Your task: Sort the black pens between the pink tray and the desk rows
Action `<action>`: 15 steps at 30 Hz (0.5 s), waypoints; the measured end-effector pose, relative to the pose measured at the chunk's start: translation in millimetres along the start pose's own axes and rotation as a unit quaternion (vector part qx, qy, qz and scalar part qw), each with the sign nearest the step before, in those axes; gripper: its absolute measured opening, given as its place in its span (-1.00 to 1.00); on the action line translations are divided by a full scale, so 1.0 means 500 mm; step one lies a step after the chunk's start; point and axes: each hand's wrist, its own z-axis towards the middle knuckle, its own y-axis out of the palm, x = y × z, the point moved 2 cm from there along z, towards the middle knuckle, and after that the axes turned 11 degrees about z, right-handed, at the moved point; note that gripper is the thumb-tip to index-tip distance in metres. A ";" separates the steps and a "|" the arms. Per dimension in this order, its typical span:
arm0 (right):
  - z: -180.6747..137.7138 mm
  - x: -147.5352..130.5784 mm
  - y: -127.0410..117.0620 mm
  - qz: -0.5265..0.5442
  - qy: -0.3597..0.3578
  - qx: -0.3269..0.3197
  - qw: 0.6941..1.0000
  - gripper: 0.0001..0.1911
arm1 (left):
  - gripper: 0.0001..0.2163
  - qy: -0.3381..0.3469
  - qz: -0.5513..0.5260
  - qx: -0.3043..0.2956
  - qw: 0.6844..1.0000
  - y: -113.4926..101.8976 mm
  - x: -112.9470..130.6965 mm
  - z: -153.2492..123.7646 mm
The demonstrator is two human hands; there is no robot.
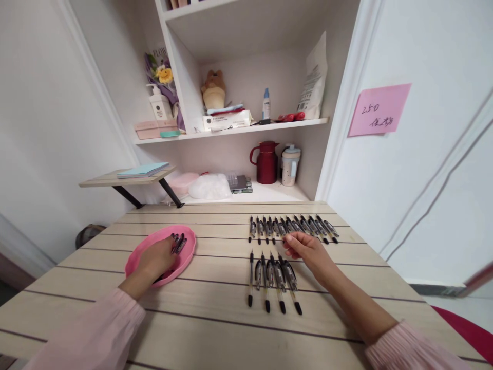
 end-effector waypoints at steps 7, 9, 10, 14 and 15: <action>-0.001 -0.005 0.005 0.004 0.002 0.008 1.000 -0.64 | -0.76 0.035 0.018 -0.002 0.999 -0.007 -0.003 -0.026; 0.002 -0.006 0.002 -0.011 -0.009 0.011 1.000 -0.66 | -0.78 0.032 0.018 -0.016 0.999 -0.009 -0.002 -0.026; 0.003 -0.007 -0.002 -0.029 -0.015 0.011 0.999 -0.67 | -0.78 0.031 0.017 -0.019 0.999 -0.012 -0.001 -0.026; 0.003 -0.016 -0.018 -0.223 -0.011 -0.011 0.975 -0.72 | -0.73 0.039 0.007 0.013 0.999 -0.031 0.024 -0.039; 0.000 -0.019 -0.020 -0.294 -0.007 -0.022 0.956 -0.72 | -0.73 0.051 -0.005 0.032 0.998 -0.036 0.037 -0.047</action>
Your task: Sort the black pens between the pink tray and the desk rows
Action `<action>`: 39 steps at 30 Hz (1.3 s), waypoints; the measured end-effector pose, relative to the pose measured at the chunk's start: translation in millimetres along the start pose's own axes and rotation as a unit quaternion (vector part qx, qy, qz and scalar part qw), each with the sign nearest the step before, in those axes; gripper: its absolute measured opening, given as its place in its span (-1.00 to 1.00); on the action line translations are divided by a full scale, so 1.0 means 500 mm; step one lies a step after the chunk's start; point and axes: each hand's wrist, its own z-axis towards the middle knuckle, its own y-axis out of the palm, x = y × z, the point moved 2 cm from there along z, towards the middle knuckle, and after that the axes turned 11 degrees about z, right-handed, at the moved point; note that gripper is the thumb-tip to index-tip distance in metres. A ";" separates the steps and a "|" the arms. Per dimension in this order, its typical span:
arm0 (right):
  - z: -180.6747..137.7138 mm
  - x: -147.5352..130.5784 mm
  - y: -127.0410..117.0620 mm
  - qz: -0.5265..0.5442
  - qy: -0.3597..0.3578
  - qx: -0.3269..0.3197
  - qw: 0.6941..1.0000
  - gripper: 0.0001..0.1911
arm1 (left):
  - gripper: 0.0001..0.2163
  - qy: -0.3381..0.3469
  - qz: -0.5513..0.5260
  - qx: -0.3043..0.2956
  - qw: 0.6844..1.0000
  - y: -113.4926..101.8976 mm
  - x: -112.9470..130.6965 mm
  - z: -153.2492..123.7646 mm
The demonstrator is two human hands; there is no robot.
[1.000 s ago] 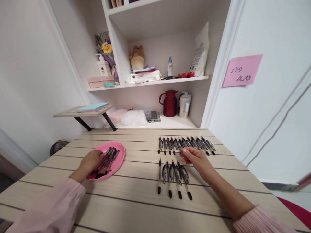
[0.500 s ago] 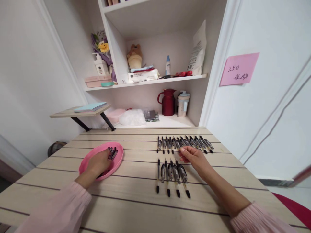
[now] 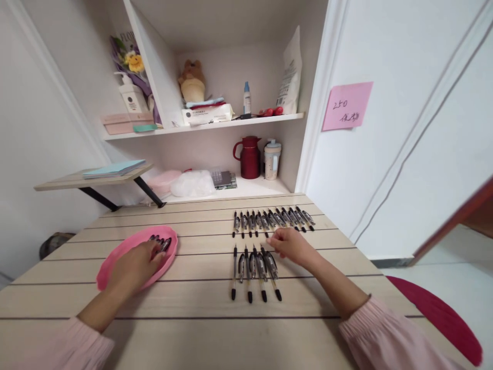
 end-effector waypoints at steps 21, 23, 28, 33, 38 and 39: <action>-0.109 -0.069 0.015 -0.394 0.004 -0.091 0.915 -0.75 | -0.78 0.102 -0.631 -0.215 0.739 0.045 0.381 -0.011; -0.129 -0.061 0.030 -0.406 -0.002 -0.086 0.910 -0.74 | -0.80 0.098 -0.620 -0.216 0.748 0.050 0.384 -0.021; -0.145 -0.034 0.055 -0.412 -0.005 -0.069 0.909 -0.75 | -0.82 0.091 -0.611 -0.220 0.755 0.053 0.391 -0.033; -0.146 -0.043 0.043 -0.389 -0.009 -0.020 0.921 -0.79 | -0.83 0.072 -0.601 -0.218 0.765 0.060 0.395 -0.037; -0.144 -0.083 0.042 -0.322 -0.048 0.001 0.945 -0.78 | -0.73 0.082 -0.647 -0.248 0.716 0.054 0.409 -0.049; -0.142 -0.090 0.042 -0.303 -0.059 -0.010 0.951 -0.77 | -0.74 0.088 -0.668 -0.254 0.694 0.051 0.411 -0.051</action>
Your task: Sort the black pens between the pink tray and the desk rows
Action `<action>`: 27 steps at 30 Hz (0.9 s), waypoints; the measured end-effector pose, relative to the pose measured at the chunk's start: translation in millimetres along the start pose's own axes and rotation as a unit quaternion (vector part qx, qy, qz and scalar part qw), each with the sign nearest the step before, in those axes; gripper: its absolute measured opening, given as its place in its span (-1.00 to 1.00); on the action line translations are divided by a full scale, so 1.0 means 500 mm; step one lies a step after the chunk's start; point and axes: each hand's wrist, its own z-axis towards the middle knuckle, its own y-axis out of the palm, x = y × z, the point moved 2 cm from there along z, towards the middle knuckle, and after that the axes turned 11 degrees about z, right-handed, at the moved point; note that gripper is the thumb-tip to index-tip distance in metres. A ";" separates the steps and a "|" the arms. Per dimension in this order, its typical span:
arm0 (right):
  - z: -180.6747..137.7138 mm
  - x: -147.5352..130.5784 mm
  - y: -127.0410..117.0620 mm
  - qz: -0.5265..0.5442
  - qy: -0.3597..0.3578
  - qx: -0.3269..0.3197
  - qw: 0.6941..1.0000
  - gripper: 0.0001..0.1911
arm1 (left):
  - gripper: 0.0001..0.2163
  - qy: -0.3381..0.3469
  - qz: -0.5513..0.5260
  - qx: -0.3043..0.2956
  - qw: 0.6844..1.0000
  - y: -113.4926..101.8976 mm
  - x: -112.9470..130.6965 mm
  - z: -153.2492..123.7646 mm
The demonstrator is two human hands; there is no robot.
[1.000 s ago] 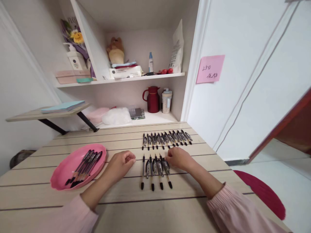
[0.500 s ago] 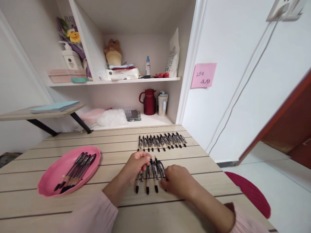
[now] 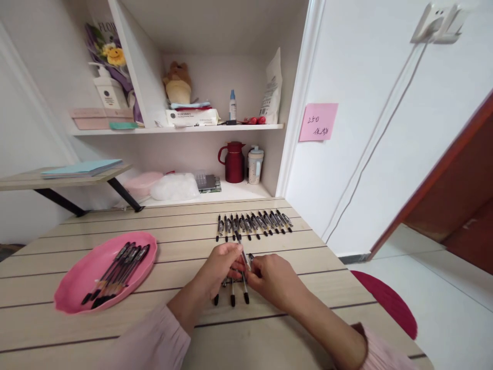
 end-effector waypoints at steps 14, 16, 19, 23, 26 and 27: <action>0.015 0.063 0.044 0.023 0.072 -0.002 0.997 -0.63 | -0.89 -0.022 -0.183 0.056 0.981 -0.075 -0.014 0.026; 0.014 0.058 0.056 0.007 0.065 0.000 0.998 -0.67 | -0.88 -0.021 -0.181 0.053 0.982 -0.075 -0.016 0.027; 0.012 0.058 0.063 -0.004 0.060 -0.008 0.998 -0.69 | -0.87 -0.021 -0.172 0.047 0.984 -0.073 -0.015 0.024; 0.001 0.068 0.044 0.015 0.062 -0.025 0.998 -0.62 | -0.85 -0.015 -0.140 0.037 0.989 -0.068 -0.012 0.014; 0.008 0.073 0.010 0.082 0.058 -0.012 0.995 -0.66 | -0.79 0.006 -0.092 0.018 0.996 -0.062 -0.012 0.010; 0.019 0.073 -0.002 0.126 0.051 0.000 0.991 -0.72 | -0.77 0.019 -0.068 0.016 0.997 -0.059 -0.012 0.011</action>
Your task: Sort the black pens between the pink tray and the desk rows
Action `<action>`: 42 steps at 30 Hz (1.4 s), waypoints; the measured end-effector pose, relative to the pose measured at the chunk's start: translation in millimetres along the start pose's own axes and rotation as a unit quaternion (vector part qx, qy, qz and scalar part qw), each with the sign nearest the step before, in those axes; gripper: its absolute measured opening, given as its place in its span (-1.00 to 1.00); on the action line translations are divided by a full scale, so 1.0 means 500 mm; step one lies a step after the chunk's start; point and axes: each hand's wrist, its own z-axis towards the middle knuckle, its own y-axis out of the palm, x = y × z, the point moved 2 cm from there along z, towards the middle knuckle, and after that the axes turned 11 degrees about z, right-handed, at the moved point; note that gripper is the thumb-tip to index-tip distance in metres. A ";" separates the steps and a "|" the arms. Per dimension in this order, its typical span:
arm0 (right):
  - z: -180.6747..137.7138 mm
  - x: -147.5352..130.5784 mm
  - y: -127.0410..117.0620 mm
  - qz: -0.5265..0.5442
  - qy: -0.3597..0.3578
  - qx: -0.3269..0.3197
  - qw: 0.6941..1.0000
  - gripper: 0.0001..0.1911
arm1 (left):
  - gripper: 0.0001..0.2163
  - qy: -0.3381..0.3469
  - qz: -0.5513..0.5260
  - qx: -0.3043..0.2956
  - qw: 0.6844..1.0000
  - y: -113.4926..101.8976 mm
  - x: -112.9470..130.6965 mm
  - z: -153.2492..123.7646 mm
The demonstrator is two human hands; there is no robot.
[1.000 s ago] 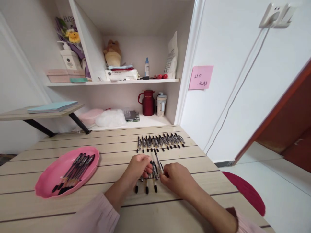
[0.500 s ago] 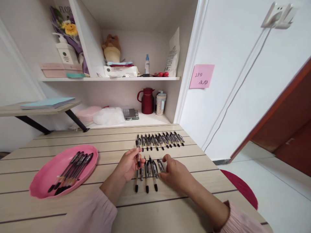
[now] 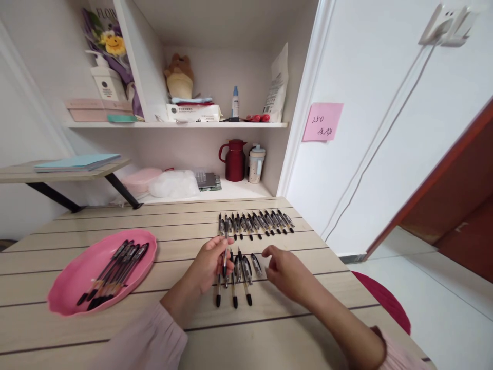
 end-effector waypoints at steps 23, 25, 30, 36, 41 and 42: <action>0.209 -0.035 0.046 0.584 0.028 0.037 0.811 -0.72 | -0.67 0.130 0.229 0.088 0.961 -0.029 -0.001 0.049; 0.207 -0.037 0.049 0.574 0.029 0.034 0.818 -0.73 | -0.67 0.134 0.235 0.087 0.959 -0.029 -0.003 0.050; 0.203 -0.035 0.050 0.573 0.048 0.014 0.818 -0.74 | -0.68 0.140 0.247 0.091 0.954 -0.027 -0.003 0.047; 0.195 -0.034 0.052 0.580 0.050 -0.028 0.812 -0.72 | -0.72 0.149 0.246 0.108 0.952 -0.022 0.004 0.038; 0.188 -0.033 0.059 0.586 0.049 -0.022 0.808 -0.69 | -0.75 0.179 0.265 0.135 0.938 -0.018 0.006 0.029; 0.186 -0.033 0.060 0.584 0.050 -0.016 0.810 -0.69 | -0.75 0.192 0.272 0.141 0.932 -0.017 0.008 0.026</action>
